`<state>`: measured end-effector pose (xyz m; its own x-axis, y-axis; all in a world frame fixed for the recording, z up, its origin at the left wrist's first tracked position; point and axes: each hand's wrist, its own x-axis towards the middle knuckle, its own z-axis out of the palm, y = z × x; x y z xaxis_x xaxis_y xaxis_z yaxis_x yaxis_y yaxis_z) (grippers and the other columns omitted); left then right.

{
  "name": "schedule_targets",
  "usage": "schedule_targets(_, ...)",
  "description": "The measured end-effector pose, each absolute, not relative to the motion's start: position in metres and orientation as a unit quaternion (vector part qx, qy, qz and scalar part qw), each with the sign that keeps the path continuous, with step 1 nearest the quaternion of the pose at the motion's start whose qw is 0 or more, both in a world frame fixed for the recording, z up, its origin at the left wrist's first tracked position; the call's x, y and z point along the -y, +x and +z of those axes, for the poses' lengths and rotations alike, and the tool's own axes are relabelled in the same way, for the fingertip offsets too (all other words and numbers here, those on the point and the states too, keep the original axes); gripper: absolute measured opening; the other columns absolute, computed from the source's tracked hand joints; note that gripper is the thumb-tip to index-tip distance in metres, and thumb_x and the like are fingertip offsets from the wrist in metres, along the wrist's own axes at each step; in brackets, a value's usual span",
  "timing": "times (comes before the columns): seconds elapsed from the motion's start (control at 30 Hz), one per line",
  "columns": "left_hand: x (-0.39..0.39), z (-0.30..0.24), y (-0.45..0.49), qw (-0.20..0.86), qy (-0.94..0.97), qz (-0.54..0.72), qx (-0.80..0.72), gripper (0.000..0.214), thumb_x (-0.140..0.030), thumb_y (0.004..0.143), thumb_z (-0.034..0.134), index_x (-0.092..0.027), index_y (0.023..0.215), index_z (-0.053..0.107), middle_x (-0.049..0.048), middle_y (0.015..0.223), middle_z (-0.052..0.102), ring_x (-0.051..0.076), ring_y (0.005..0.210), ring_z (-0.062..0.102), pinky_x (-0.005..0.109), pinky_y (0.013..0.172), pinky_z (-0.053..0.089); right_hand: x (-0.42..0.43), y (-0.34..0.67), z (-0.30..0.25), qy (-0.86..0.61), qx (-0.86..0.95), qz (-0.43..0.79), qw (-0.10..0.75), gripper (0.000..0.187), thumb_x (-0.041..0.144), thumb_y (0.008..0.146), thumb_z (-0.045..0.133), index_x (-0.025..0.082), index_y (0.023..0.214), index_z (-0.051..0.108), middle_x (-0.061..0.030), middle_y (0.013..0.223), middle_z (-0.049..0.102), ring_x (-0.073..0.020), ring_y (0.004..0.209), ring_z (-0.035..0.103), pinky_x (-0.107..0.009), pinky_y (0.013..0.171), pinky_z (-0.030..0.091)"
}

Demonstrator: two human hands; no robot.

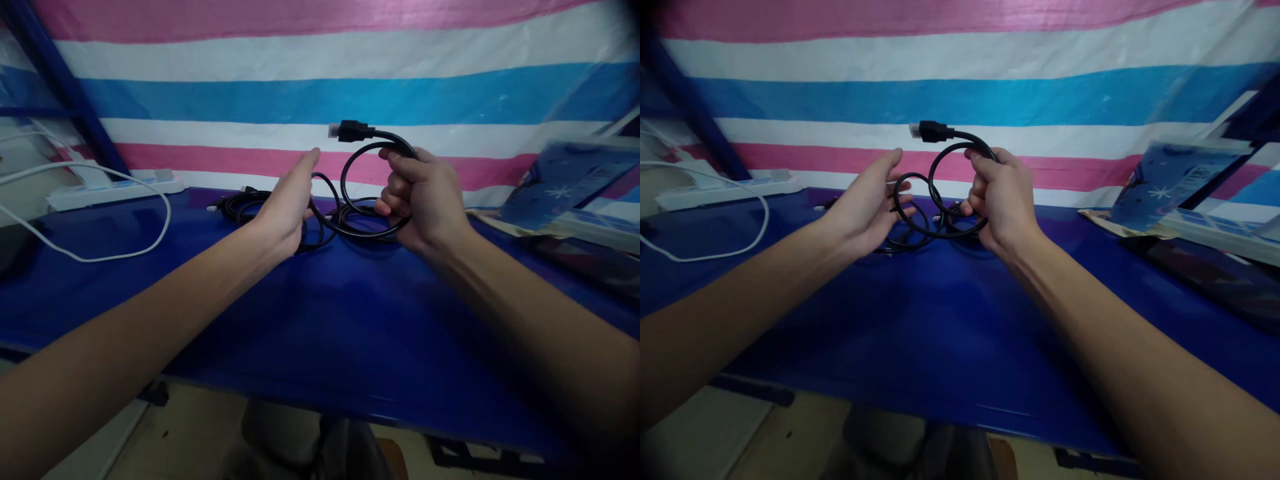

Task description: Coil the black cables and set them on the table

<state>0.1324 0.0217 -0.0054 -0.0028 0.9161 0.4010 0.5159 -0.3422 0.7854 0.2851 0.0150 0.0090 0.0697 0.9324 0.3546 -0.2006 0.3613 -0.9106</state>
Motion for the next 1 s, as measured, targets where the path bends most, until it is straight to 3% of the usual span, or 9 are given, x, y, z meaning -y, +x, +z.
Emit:
schedule_targets(0.17,-0.013,-0.01,0.143,0.355,0.704,0.459,-0.409,0.062,-0.057,0.097,0.007,-0.016,0.124,0.044,0.0135,0.092,0.069,0.019,0.088,0.067,0.032,0.073,0.052,-0.014,0.282,0.006,-0.357,0.508,0.486,0.616,0.008,0.013,0.086,0.052,0.019,0.081,0.051,0.0104,0.043,0.022,-0.0054,0.036,0.016,-0.022,0.038,0.026)
schedule_targets(0.27,-0.01,-0.008,0.143,0.4,0.684,0.467,-0.392,0.065,-0.06,0.095,0.007,-0.016,0.119,0.049,0.0083,0.078,0.067,0.017,0.076,0.068,0.031,0.07,0.053,-0.016,0.28,0.002,-0.361,0.551,0.503,0.559,0.011,0.009,0.082,0.053,0.019,0.083,0.049,0.0109,0.043,0.022,-0.0048,0.035,0.016,-0.02,0.034,0.023)
schedule_targets(0.37,-0.006,-0.006,0.141,0.43,0.677,0.462,-0.379,0.062,-0.057,0.096,0.009,-0.018,0.113,0.054,0.002,0.068,0.062,0.013,0.062,0.065,0.029,0.068,0.053,-0.019,0.281,0.001,-0.383,0.583,0.485,0.528,0.023,0.009,0.077,0.057,0.02,0.097,0.053,0.0109,0.046,0.028,-0.0049,0.035,0.021,-0.019,0.033,0.024)
schedule_targets(0.47,0.001,-0.005,0.141,0.49,0.674,0.441,-0.333,0.055,-0.054,0.097,0.018,-0.018,0.106,0.059,-0.0016,0.059,0.055,0.011,0.05,0.058,0.029,0.066,0.053,-0.02,0.284,0.002,-0.427,0.629,0.413,0.502,0.035,0.012,0.077,0.056,0.02,0.111,0.054,0.0079,0.053,0.044,-0.0069,0.034,0.031,-0.02,0.032,0.026)
schedule_targets(0.6,0.009,-0.006,0.146,0.598,0.657,0.356,-0.289,0.056,-0.058,0.095,0.025,-0.018,0.088,0.063,-0.0024,0.049,0.05,0.01,0.041,0.051,0.027,0.055,0.051,-0.02,0.29,0.001,-0.401,0.75,0.288,0.44,0.025,0.003,0.073,0.05,0.018,0.089,0.062,0.0,0.071,0.062,-0.013,0.057,0.054,-0.023,0.048,0.04)
schedule_targets(0.67,0.011,-0.007,0.149,0.634,0.651,0.316,-0.272,0.055,-0.061,0.093,0.032,-0.018,0.079,0.063,-0.0016,0.046,0.05,0.01,0.04,0.049,0.023,0.046,0.045,-0.022,0.292,-0.002,-0.379,0.802,0.192,0.42,0.021,0.002,0.07,0.054,0.018,0.082,0.061,-0.002,0.079,0.065,-0.0163,0.072,0.058,-0.025,0.061,0.042)
schedule_targets(0.73,0.012,-0.008,0.15,0.647,0.656,0.296,-0.254,0.045,-0.056,0.089,0.047,-0.017,0.072,0.062,-0.0004,0.049,0.055,0.01,0.044,0.052,0.02,0.043,0.041,-0.024,0.293,-0.006,-0.386,0.821,0.106,0.407,0.021,0.005,0.07,0.057,0.019,0.085,0.062,-0.0026,0.08,0.064,-0.018,0.074,0.056,-0.028,0.065,0.039)
schedule_targets(0.87,0.013,-0.012,0.15,0.674,0.664,0.25,-0.207,0.026,-0.037,0.086,0.061,-0.015,0.072,0.063,0.0046,0.066,0.069,0.012,0.064,0.065,0.022,0.061,0.052,-0.023,0.29,-0.009,-0.417,0.81,0.058,0.408,0.004,0.015,0.08,0.056,0.019,0.079,0.057,-0.0042,0.072,0.056,-0.0166,0.066,0.045,-0.031,0.065,0.032)
schedule_targets(1.0,0.016,-0.013,0.151,0.703,0.667,0.199,-0.144,0.021,-0.028,0.09,0.056,-0.014,0.079,0.067,0.0068,0.081,0.074,0.017,0.089,0.069,0.031,0.091,0.052,-0.011,0.283,-0.004,-0.35,0.832,0.149,0.404,0.023,0.029,0.094,0.044,0.021,0.075,0.052,-0.0045,0.08,0.057,-0.0168,0.075,0.051,-0.03,0.068,0.041)
